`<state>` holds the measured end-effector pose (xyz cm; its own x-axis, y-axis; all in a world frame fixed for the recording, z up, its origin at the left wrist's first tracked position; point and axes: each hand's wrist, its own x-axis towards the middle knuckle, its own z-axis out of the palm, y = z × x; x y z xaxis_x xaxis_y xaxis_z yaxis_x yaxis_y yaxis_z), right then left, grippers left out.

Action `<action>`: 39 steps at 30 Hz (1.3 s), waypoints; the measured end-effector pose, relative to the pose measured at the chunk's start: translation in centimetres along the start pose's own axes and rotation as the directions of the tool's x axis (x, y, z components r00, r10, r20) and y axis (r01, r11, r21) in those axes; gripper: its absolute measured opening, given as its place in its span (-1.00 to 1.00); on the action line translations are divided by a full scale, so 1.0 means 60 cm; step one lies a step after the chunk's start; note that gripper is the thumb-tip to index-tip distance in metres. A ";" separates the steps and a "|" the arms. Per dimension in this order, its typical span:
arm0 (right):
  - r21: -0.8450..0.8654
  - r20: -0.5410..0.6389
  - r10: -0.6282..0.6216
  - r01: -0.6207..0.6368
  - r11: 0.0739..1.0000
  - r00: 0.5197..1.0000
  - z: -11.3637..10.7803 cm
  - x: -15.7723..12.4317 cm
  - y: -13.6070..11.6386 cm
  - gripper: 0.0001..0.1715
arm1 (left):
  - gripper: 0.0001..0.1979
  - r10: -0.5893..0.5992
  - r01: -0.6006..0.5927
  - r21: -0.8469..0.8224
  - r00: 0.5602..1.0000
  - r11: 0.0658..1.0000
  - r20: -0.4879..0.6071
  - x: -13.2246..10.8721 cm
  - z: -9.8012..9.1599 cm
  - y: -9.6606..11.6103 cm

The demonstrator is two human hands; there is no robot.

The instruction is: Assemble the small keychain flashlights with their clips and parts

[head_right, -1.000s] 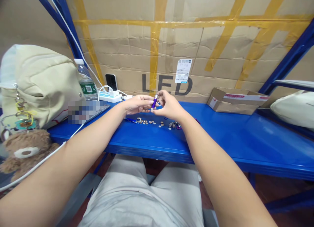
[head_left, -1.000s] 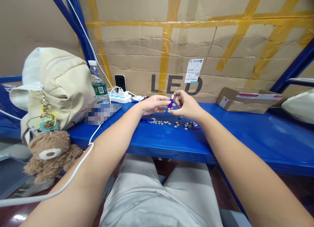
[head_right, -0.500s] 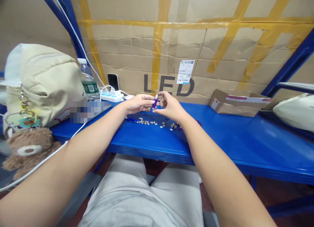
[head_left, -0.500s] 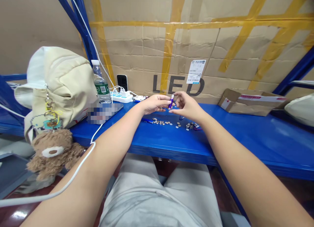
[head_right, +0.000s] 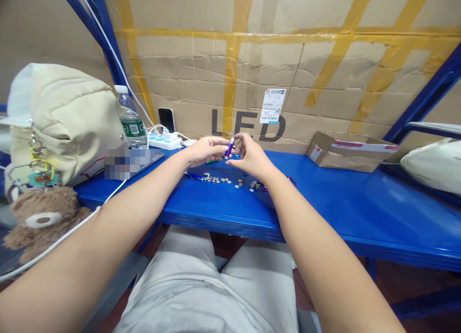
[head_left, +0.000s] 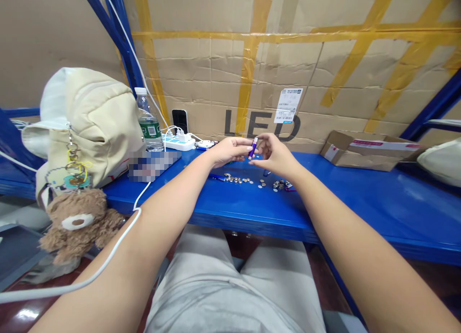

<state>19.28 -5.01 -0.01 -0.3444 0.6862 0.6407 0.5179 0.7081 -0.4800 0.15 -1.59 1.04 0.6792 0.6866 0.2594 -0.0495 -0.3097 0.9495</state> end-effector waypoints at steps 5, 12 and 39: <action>-0.037 0.001 -0.007 0.007 0.999 1.000 0.000 0.000 -0.002 -0.33 | -0.62 -0.003 0.003 0.024 1.000 1.000 0.000 -0.001 -0.001 -0.001; -0.027 -0.020 -0.015 0.014 1.000 1.000 0.000 0.000 -0.004 -0.37 | -0.59 0.033 -0.032 0.081 0.999 0.996 -0.013 -0.003 0.001 0.003; -0.142 -0.117 -0.014 -0.003 0.990 0.993 0.007 0.005 -0.016 -0.34 | -0.58 -0.032 0.037 -0.055 0.996 0.998 0.089 -0.003 -0.002 -0.001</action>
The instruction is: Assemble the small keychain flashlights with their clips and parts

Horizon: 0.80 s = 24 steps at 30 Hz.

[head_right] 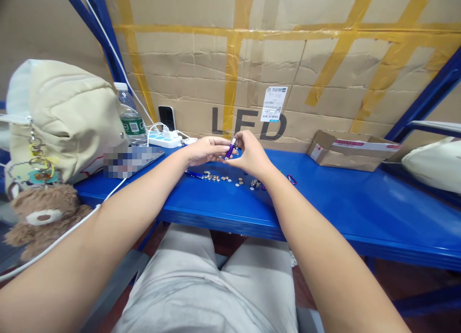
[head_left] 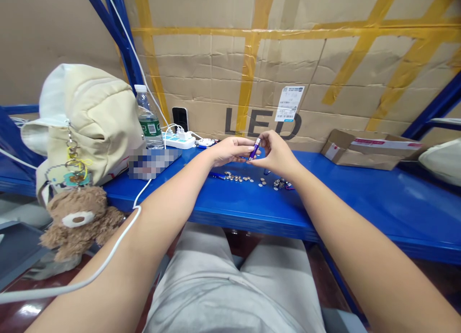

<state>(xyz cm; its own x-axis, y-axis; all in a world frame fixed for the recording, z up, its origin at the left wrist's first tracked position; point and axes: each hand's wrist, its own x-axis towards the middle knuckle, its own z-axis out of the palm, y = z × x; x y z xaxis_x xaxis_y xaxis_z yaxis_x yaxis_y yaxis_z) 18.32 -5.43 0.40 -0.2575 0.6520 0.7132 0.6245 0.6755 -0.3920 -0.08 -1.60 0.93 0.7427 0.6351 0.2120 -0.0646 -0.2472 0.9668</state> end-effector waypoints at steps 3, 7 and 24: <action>0.032 -0.001 0.020 -0.020 0.999 1.000 -0.001 -0.001 -0.001 -0.32 | -0.57 0.011 -0.011 0.001 1.000 1.000 0.004 -0.001 0.001 0.002; 0.072 0.009 0.044 -0.045 0.996 0.999 -0.003 -0.002 -0.005 -0.31 | -0.58 0.042 -0.040 0.056 0.999 0.998 -0.031 -0.002 0.005 0.006; 0.051 0.030 0.009 -0.011 0.999 1.000 0.007 -0.002 0.019 -0.24 | -0.59 0.014 -0.009 0.088 0.998 0.996 -0.059 0.000 -0.001 0.001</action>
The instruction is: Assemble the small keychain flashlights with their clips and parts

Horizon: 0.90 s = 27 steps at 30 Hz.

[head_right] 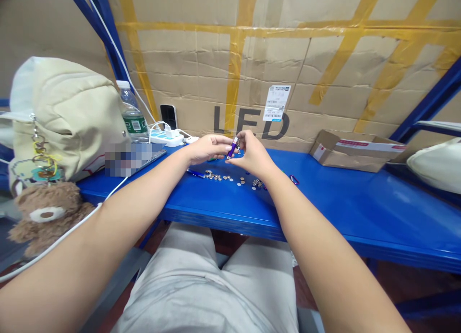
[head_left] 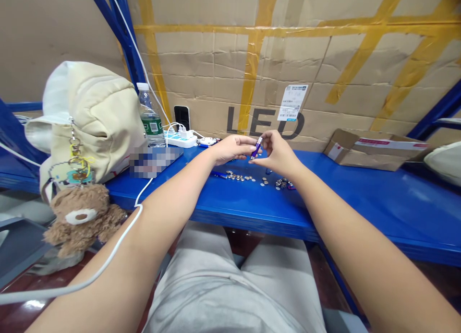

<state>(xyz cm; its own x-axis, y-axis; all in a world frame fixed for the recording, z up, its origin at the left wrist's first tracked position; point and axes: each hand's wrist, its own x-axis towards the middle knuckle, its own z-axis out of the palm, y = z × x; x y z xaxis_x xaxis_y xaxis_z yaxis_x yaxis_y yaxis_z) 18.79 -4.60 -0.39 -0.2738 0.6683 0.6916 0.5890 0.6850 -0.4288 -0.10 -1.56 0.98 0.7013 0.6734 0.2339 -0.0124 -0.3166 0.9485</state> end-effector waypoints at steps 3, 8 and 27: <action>-0.004 0.020 -0.010 0.010 1.000 1.000 0.000 0.000 0.002 -0.25 | -0.60 0.007 -0.007 -0.007 1.000 1.000 -0.010 -0.001 0.001 0.000; -0.022 -0.003 -0.007 0.007 1.000 1.000 0.001 -0.001 -0.002 -0.31 | -0.60 0.012 -0.011 0.014 1.000 1.000 -0.014 -0.003 0.003 0.003; -0.134 -0.133 0.026 -0.044 0.990 0.991 0.000 -0.004 -0.022 -0.55 | -0.63 0.017 -0.017 0.000 0.999 1.000 0.029 -0.006 -0.001 0.007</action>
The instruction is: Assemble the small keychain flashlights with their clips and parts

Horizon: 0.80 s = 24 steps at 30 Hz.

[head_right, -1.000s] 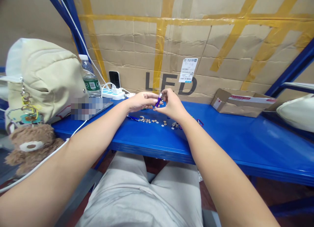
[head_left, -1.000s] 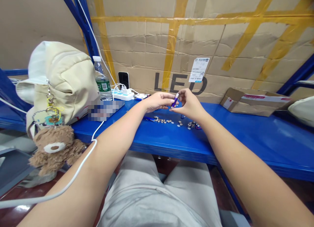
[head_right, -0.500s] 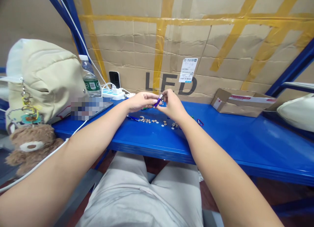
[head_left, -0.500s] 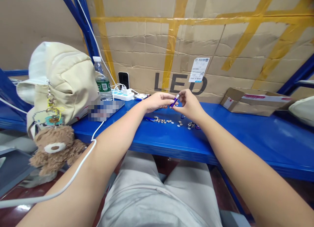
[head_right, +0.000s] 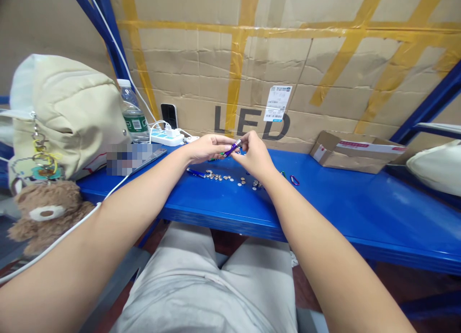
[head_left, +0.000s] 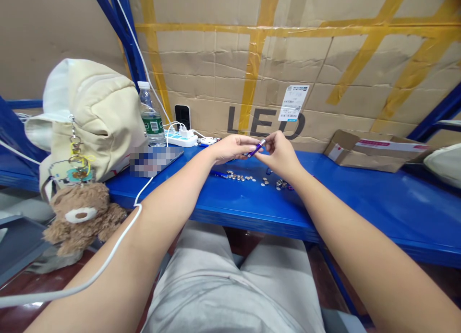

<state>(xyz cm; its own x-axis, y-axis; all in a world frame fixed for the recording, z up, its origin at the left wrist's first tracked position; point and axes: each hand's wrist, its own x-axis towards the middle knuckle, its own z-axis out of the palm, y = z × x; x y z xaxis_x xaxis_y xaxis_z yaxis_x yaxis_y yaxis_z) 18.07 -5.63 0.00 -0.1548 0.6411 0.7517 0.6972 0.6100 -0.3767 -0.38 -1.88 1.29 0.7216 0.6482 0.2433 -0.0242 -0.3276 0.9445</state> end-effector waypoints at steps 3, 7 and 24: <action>0.005 -0.011 0.020 -0.020 1.000 1.000 -0.001 0.000 -0.004 -0.55 | -0.62 0.003 -0.003 -0.001 1.000 1.000 -0.010 0.001 0.001 -0.001; 0.025 -0.028 0.068 -0.067 0.997 0.997 0.000 -0.001 -0.003 -0.55 | -0.63 0.020 -0.020 0.003 0.999 1.000 -0.025 0.003 0.006 -0.005; 0.098 -0.051 0.227 -0.221 0.970 0.973 0.000 -0.004 0.001 -0.66 | -0.59 0.097 -0.097 0.007 0.995 0.995 -0.009 0.011 0.010 -0.020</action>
<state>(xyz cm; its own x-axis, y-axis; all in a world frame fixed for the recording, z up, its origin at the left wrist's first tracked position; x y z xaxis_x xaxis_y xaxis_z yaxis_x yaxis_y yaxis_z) 18.15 -5.76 -0.22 0.0433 0.7382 0.6732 0.6424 0.4955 -0.5846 0.57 -1.46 0.18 0.7094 0.6198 0.3355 -0.0890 -0.3935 0.9150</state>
